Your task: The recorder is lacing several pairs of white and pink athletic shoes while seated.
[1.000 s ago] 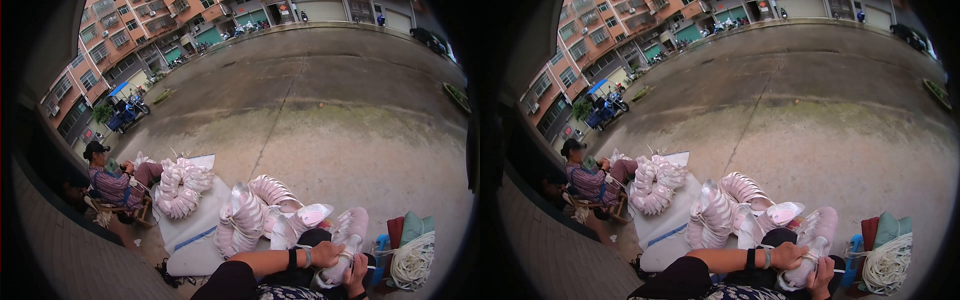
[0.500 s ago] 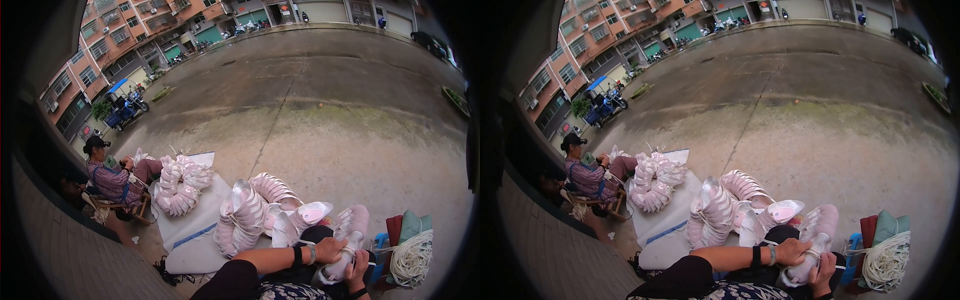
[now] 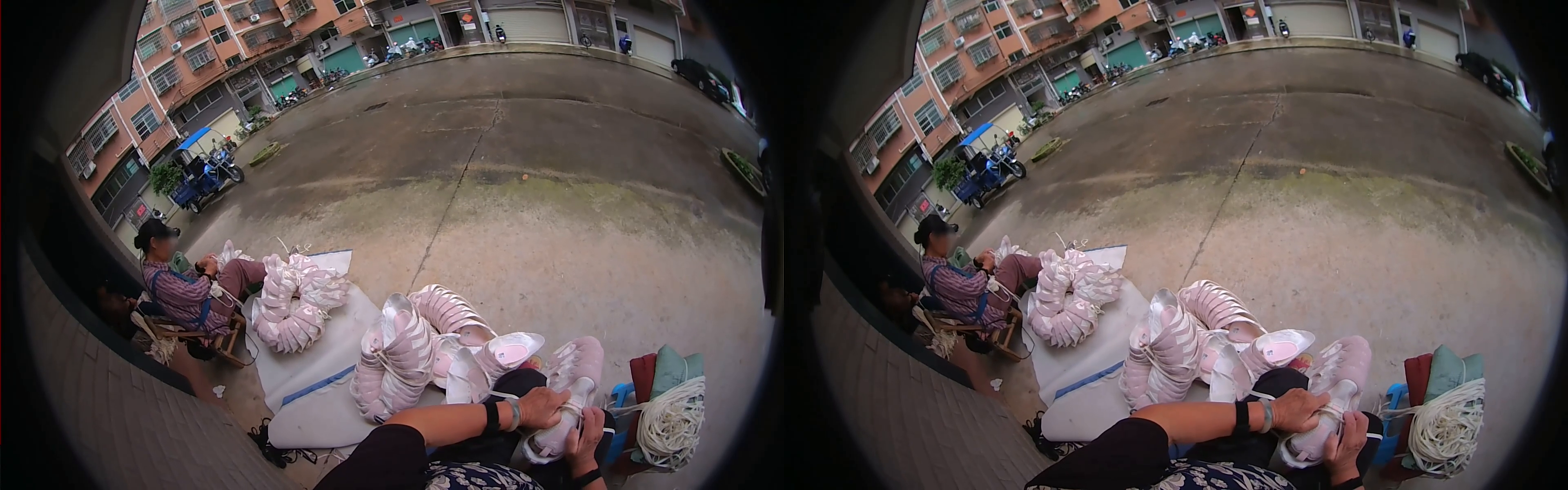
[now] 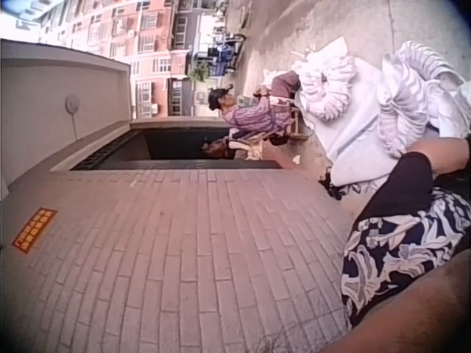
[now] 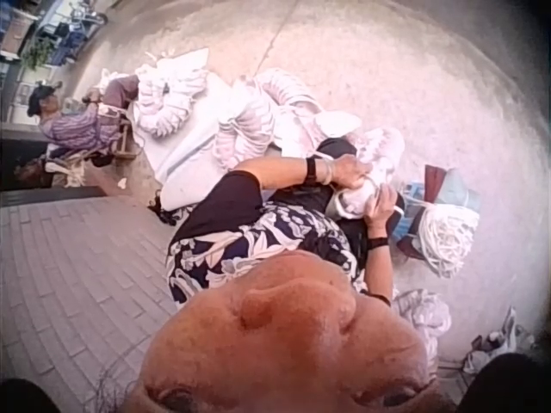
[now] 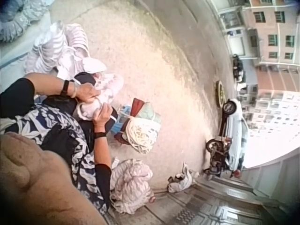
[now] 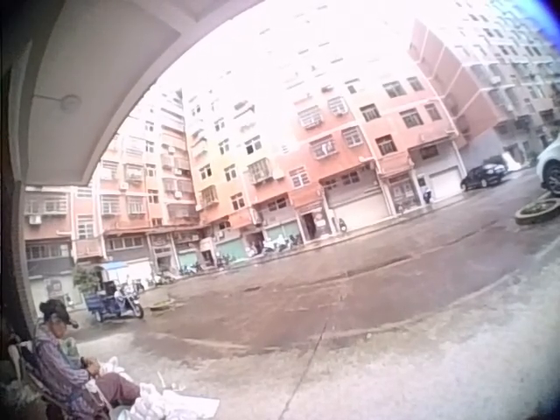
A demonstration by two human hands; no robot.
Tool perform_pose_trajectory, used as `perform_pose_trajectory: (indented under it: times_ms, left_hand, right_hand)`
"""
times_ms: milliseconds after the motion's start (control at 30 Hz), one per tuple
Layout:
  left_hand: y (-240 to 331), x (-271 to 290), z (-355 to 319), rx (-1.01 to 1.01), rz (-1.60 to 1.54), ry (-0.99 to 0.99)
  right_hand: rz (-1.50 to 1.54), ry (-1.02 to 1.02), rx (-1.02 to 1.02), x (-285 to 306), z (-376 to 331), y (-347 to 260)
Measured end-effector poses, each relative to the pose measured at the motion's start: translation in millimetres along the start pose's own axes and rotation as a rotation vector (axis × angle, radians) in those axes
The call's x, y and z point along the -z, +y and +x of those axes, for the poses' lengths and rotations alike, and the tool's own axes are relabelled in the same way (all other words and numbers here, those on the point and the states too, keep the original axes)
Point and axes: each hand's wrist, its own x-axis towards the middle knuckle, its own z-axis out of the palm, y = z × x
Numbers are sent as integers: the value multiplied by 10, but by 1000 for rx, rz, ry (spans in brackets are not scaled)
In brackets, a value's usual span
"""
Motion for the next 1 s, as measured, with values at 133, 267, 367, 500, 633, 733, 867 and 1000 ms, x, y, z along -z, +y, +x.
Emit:
perform_pose_trajectory:
  times_ms: [133,267,367,500,633,733,867,1000]
  left_hand:
    - [15,15,5,10,3,-3]
    - [5,-3,-1,-11,-3,22]
    - [16,6,-3,-1,1,17]
    - [33,21,7,-8,-8,19]
    - [23,21,7,-11,-16,14]
    - [30,21,10,-11,-19,24]
    - [15,10,12,-8,-19,10]
    - [5,-4,10,-15,-10,18]
  right_hand:
    - [-4,-1,0,2,14,-10]
    - [1,12,10,4,13,-17]
    - [5,13,13,1,10,2]
    - [8,10,7,8,12,9]
    - [6,14,18,7,20,9]
    - [11,17,12,6,21,12]
    - [9,15,7,8,18,18]
    - [7,12,12,11,26,11]
